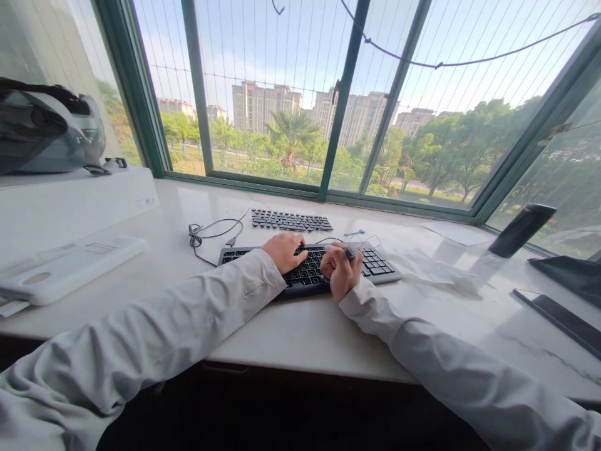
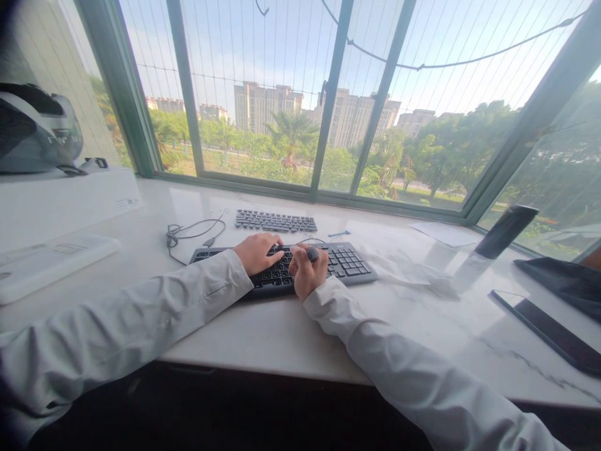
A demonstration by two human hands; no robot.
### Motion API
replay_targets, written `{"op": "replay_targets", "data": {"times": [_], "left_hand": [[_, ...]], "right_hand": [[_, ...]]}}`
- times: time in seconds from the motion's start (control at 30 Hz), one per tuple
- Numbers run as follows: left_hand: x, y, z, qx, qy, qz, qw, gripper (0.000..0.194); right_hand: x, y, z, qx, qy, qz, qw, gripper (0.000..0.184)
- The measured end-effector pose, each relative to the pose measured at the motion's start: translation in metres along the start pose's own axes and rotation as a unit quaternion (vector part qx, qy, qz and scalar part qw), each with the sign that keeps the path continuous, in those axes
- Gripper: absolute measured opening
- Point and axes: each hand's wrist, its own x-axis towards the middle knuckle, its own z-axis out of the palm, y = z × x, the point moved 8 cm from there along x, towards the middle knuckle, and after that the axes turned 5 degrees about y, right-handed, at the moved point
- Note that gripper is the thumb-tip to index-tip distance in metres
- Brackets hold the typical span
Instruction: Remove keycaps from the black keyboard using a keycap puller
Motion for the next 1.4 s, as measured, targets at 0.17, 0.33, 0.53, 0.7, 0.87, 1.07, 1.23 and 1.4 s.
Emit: {"op": "replay_targets", "data": {"times": [0.17,0.33,0.53,0.7,0.87,1.07,1.23,1.4], "left_hand": [[0.000,0.001,0.000,-0.003,-0.003,0.002,1.000,0.033],[0.000,0.000,0.000,0.001,-0.004,-0.002,1.000,0.034],[0.000,0.000,0.001,0.003,0.000,0.000,1.000,0.033],[0.000,0.000,0.001,0.008,-0.001,0.004,1.000,0.034],[0.001,-0.001,0.002,0.008,-0.002,0.004,1.000,0.035],[0.000,0.000,0.001,0.003,0.007,0.006,1.000,0.032],[-0.001,0.002,-0.001,0.003,-0.005,0.006,1.000,0.029],[-0.002,0.004,-0.004,0.008,-0.013,0.001,1.000,0.027]], "right_hand": [[-0.001,-0.007,-0.005,-0.069,0.054,-0.045,0.995,0.045],[-0.002,-0.013,-0.004,-0.124,0.066,-0.080,0.987,0.047],[-0.006,-0.020,0.002,-0.172,0.037,-0.104,0.979,0.047],[-0.004,-0.017,0.001,-0.144,0.037,-0.089,0.985,0.046],[0.001,-0.005,0.002,-0.071,0.027,-0.038,0.996,0.047],[-0.002,-0.012,0.009,-0.106,0.000,-0.067,0.992,0.046],[-0.011,-0.025,0.019,-0.207,-0.031,-0.148,0.967,0.045],[-0.018,-0.034,0.028,-0.264,-0.045,-0.193,0.944,0.042]]}}
